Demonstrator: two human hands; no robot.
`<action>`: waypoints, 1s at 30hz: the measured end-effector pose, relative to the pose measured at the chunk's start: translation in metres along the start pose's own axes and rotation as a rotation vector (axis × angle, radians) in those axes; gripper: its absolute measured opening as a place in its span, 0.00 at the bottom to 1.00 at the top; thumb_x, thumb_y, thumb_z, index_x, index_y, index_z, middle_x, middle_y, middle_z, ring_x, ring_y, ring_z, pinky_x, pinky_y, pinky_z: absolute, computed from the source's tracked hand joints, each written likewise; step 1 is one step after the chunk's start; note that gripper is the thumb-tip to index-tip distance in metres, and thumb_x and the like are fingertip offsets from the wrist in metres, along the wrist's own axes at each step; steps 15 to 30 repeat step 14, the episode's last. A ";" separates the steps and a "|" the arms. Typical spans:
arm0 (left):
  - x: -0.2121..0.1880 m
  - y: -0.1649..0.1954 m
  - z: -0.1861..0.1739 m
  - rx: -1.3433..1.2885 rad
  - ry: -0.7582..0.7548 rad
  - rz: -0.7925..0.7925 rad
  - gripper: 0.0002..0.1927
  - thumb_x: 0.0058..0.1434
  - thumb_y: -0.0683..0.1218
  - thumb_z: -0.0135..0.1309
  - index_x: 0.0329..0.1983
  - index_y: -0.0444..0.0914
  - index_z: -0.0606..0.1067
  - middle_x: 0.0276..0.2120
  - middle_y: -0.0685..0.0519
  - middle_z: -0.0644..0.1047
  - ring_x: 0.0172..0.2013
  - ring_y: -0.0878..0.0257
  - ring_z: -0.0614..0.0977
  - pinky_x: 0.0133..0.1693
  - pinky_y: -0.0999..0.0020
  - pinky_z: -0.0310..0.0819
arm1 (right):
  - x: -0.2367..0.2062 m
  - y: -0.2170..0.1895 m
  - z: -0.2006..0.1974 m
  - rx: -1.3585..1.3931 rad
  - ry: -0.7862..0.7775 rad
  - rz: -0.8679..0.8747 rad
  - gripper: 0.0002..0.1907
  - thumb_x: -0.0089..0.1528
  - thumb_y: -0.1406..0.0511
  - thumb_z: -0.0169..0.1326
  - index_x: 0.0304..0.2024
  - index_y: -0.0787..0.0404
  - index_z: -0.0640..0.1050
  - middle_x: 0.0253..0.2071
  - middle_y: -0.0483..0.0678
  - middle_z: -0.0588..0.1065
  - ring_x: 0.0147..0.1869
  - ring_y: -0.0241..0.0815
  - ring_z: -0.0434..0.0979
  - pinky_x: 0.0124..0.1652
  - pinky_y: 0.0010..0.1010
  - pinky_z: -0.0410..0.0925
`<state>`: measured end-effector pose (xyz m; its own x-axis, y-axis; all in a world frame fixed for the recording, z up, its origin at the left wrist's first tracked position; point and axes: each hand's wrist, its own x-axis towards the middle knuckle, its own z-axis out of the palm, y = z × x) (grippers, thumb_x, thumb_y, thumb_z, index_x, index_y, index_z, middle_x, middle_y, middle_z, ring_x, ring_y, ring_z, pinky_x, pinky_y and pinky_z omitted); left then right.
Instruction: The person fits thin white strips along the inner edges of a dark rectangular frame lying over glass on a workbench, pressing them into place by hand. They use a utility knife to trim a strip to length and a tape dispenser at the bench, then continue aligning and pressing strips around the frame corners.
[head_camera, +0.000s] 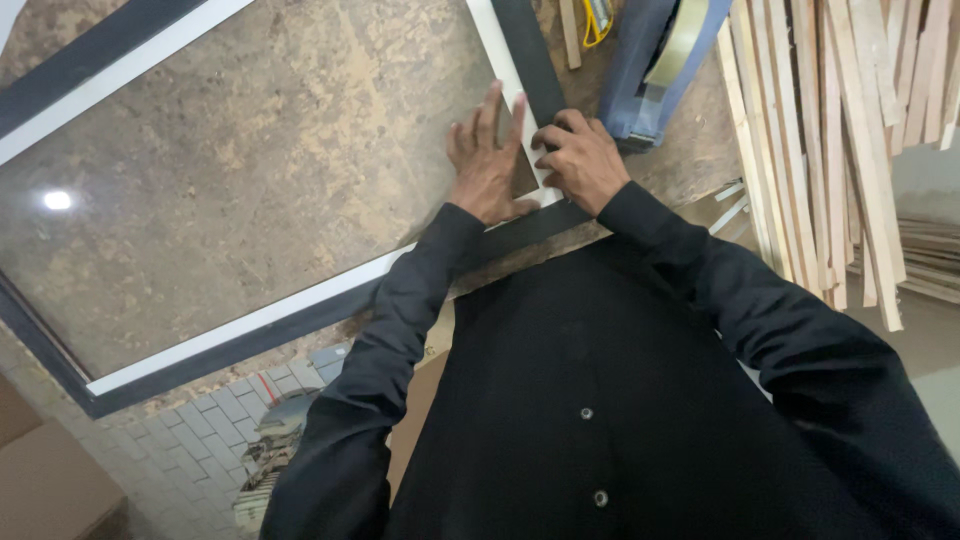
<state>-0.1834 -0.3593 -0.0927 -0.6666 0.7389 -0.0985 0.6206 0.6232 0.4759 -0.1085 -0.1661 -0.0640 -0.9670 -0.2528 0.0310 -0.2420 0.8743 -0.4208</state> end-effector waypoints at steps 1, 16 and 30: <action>-0.001 -0.001 -0.002 -0.014 -0.014 -0.029 0.83 0.23 0.62 0.79 0.79 0.48 0.40 0.76 0.44 0.37 0.71 0.37 0.49 0.66 0.25 0.41 | 0.001 0.000 0.000 -0.001 -0.004 0.003 0.13 0.47 0.63 0.66 0.36 0.54 0.87 0.53 0.40 0.76 0.64 0.49 0.67 0.56 0.43 0.65; 0.007 -0.002 0.038 0.011 0.119 -0.164 0.83 0.25 0.80 0.72 0.77 0.47 0.40 0.75 0.42 0.36 0.72 0.34 0.44 0.62 0.19 0.39 | 0.003 0.003 0.004 0.008 -0.058 0.026 0.10 0.50 0.63 0.65 0.35 0.53 0.87 0.55 0.40 0.76 0.65 0.48 0.67 0.58 0.43 0.65; 0.007 -0.002 0.038 0.011 0.119 -0.164 0.83 0.25 0.80 0.72 0.77 0.47 0.40 0.75 0.42 0.36 0.72 0.34 0.44 0.62 0.19 0.39 | 0.003 0.003 0.004 0.008 -0.058 0.026 0.10 0.50 0.63 0.65 0.35 0.53 0.87 0.55 0.40 0.76 0.65 0.48 0.67 0.58 0.43 0.65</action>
